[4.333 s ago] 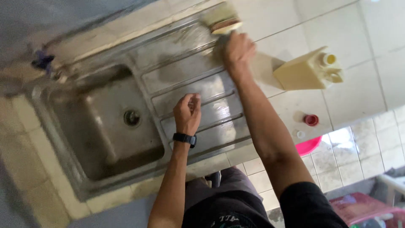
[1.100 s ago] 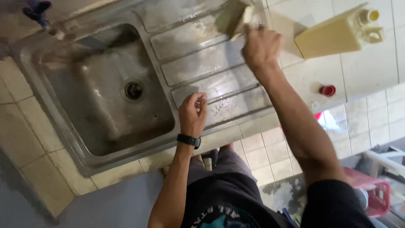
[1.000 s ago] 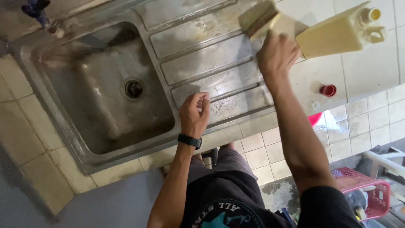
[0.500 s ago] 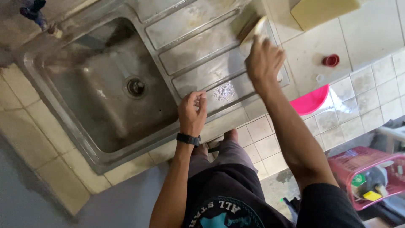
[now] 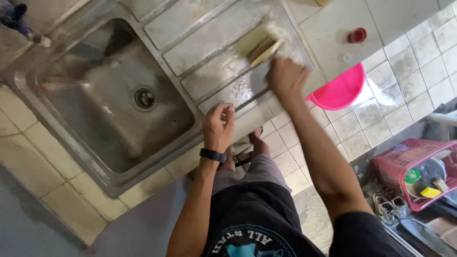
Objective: The person scrubs a stainless steel sink and its drainboard using a brush and a liquid cleaning agent. They repeatedly apply the cleaner from a bottle, scrub the surfaces, and rinse the brush under running water.
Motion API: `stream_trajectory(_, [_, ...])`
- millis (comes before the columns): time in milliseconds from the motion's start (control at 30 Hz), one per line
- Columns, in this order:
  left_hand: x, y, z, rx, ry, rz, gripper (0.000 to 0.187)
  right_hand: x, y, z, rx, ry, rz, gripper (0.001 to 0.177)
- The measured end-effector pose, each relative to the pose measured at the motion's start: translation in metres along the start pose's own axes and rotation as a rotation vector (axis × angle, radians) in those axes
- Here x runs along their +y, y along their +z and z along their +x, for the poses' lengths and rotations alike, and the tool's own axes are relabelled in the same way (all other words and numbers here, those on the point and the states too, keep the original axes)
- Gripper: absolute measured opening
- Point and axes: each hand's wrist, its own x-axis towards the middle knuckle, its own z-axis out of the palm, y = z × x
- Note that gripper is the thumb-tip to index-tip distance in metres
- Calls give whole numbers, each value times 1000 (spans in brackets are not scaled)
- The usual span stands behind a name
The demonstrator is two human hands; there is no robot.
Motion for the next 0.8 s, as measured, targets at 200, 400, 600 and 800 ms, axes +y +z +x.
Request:
stream_trajectory(200, [3, 18, -14, 46, -50, -40, 14, 24, 1, 44, 407, -162, -53, 11])
stream_trajectory(400, [20, 42, -22, 80, -74, -7, 13, 34, -27, 29, 394, -391, -67, 43])
stream_trajectory(600, [18, 54, -35, 136, -180, -6, 15, 70, -34, 53, 520, -283, -31, 55])
stream_trajectory(800, [23, 36, -49, 196, -198, -48, 16, -11, -10, 8, 485, -381, -141, 46])
